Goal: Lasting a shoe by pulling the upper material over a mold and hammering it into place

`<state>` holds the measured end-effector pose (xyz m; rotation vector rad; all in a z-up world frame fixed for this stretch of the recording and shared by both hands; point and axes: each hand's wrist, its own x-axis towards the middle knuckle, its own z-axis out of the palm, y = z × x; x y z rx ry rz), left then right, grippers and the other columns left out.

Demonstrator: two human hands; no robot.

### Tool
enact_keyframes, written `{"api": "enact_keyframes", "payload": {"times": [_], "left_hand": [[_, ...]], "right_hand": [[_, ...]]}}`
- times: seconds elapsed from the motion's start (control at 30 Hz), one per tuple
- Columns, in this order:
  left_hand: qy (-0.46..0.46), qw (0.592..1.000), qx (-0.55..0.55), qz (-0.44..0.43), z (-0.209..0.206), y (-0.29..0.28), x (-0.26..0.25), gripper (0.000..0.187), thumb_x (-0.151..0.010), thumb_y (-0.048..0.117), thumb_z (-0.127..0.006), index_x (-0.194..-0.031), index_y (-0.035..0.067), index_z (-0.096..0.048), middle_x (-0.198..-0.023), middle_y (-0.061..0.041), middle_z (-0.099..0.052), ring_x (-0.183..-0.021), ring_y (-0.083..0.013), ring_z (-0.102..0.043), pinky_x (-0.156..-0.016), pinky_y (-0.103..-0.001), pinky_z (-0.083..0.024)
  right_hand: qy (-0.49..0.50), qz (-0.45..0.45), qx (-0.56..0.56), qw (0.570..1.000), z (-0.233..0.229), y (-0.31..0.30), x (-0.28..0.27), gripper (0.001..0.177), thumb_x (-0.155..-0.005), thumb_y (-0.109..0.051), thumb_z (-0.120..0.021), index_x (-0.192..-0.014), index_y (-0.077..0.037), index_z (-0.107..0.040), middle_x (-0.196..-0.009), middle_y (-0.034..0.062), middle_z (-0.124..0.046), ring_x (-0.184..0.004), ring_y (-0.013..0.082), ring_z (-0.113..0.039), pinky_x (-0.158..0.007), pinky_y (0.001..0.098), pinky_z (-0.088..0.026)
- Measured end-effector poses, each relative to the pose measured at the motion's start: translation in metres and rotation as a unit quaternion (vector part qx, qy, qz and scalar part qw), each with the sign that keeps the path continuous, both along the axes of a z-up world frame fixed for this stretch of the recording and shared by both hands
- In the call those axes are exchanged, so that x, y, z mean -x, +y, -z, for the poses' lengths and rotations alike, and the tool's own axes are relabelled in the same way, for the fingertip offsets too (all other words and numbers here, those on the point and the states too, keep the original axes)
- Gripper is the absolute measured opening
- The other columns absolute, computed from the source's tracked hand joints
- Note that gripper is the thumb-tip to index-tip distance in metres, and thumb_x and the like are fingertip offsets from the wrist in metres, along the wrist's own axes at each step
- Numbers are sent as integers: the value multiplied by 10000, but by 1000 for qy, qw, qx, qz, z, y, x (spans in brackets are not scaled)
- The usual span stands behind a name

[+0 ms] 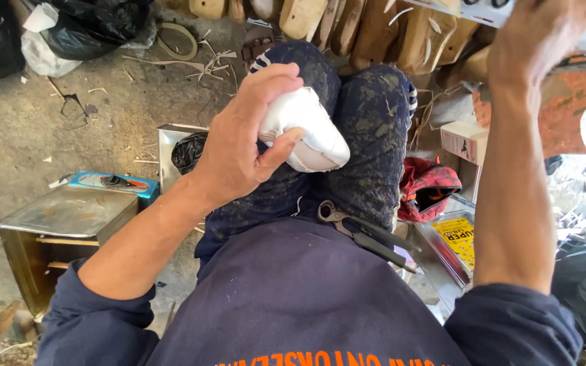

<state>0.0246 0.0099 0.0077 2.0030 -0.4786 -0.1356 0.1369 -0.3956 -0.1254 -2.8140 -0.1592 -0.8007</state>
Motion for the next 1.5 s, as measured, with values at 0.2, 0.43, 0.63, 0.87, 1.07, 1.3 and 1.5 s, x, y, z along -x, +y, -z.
{"api": "enact_keyframes", "payload": {"times": [0.2,0.43,0.63,0.87,1.07,1.3,1.5], "left_hand": [[-1,999,-20,30,4,0,-5,567,-1000,106,-716,-1444,35,-370,-1457,-180,-476,-1298,-345,-585,-1097,-429,-504],[38,998,0,43,6,4,-5,654,-1016,73,-698,-1522,23,-287,-1504,-238,-426,-1352,-389,-535,-1163,-457,-463],[45,998,16,32,8,10,-3,724,-992,34,-710,-1552,38,-251,-1502,-230,-441,-1371,-378,-567,-1157,-442,-478],[16,989,75,-123,3,-5,26,436,-1000,106,-630,-1388,-20,-474,-1404,-188,-470,-1294,-349,-517,-1147,-423,-439],[-156,959,32,-236,73,-38,16,364,-1050,382,-539,-1249,91,-630,-1174,-89,-628,-1150,-327,-582,-1092,-468,-359],[-115,960,120,-226,113,-46,7,418,-1039,501,-488,-1195,155,-663,-1130,-7,-689,-1125,-233,-649,-1046,-370,-388],[-68,965,146,-206,101,-45,11,819,-1034,648,-27,-1213,125,-630,-1169,-37,-658,-1187,-224,-622,-1093,-342,-272]], "right_hand": [[158,-154,-296,929,-113,100,98,254,-1171,45,-357,-1418,94,-390,-811,120,-570,-618,218,-504,-616,336,-444],[415,-105,-429,795,-173,178,131,139,-961,-54,-513,-1041,1,-613,-614,6,-547,-480,102,-471,-438,255,-385],[388,-58,-575,718,-141,187,162,78,-1010,-94,-510,-1031,-40,-562,-691,-12,-544,-528,67,-460,-472,207,-396],[264,-88,-495,823,-163,171,168,308,-985,16,-412,-727,-16,-578,-787,87,-577,-664,146,-457,-658,269,-420],[273,-67,-428,859,-151,180,176,254,-1025,-57,-470,-1224,45,-590,-660,6,-535,-518,95,-452,-514,223,-390],[139,-155,-312,927,-171,198,164,255,-1083,-224,-546,-987,10,-583,-586,65,-554,-513,200,-573,-543,327,-500],[148,-91,-394,903,-91,184,182,403,-1022,-170,-475,-1304,114,-425,-994,169,-492,-827,262,-530,-779,350,-461]]}}
